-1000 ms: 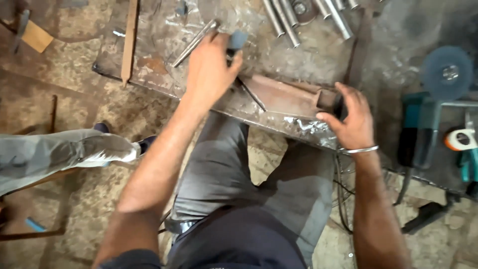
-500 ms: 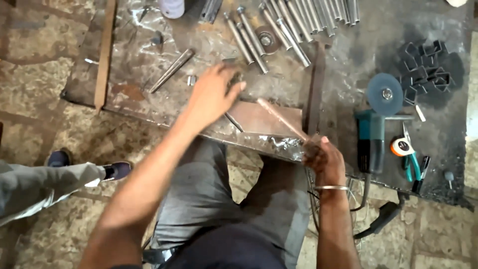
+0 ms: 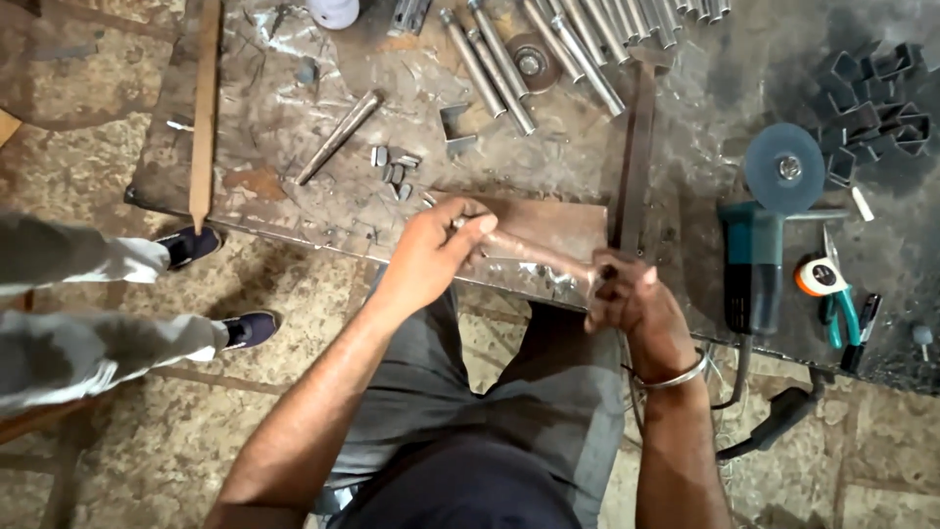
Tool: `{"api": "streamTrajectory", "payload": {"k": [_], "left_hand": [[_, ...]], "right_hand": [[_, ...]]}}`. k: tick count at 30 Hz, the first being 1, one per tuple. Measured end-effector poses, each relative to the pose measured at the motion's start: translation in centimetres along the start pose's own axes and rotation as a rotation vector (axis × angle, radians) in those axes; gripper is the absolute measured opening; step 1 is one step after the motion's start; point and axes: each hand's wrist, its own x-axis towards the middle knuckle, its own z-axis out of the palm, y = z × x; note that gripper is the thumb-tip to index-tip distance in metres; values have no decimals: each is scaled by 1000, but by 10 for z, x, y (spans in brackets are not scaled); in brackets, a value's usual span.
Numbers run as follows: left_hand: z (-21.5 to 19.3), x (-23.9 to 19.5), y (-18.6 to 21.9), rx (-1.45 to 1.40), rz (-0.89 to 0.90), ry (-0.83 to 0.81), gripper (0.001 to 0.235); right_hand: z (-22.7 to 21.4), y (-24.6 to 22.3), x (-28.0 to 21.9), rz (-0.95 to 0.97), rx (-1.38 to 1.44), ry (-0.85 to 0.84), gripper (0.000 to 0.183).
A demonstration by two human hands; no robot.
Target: The person sits at a metal workbench and positions a metal bracket and a cylindrical rod in a fixture, fitting a small metal block against the assembly. They then use a welding torch on the joint, producing sparks, and afterwards handle and reposition the welded piece and small metal parts on the bench.
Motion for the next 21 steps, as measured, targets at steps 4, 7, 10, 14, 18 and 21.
{"api": "streamTrajectory", "payload": {"k": [4, 7, 10, 14, 18, 21], "left_hand": [[3, 13, -17, 151, -88, 116, 31], [9, 19, -31, 352, 57, 253, 34], [12, 21, -35, 508, 163, 262, 34], [12, 19, -30, 776, 256, 228, 35], [6, 16, -17, 920, 357, 143, 41], [-8, 18, -23, 938, 409, 148, 41]], "right_hand": [[-7, 0, 26, -91, -294, 64, 65], [-3, -8, 40, -184, -815, 174, 70], [-4, -13, 51, -396, -1281, 206, 75], [-9, -12, 60, -571, -1429, 91, 74], [-9, -19, 65, -596, -1491, 90, 65], [-11, -25, 69, -542, -1472, 79, 63]]}}
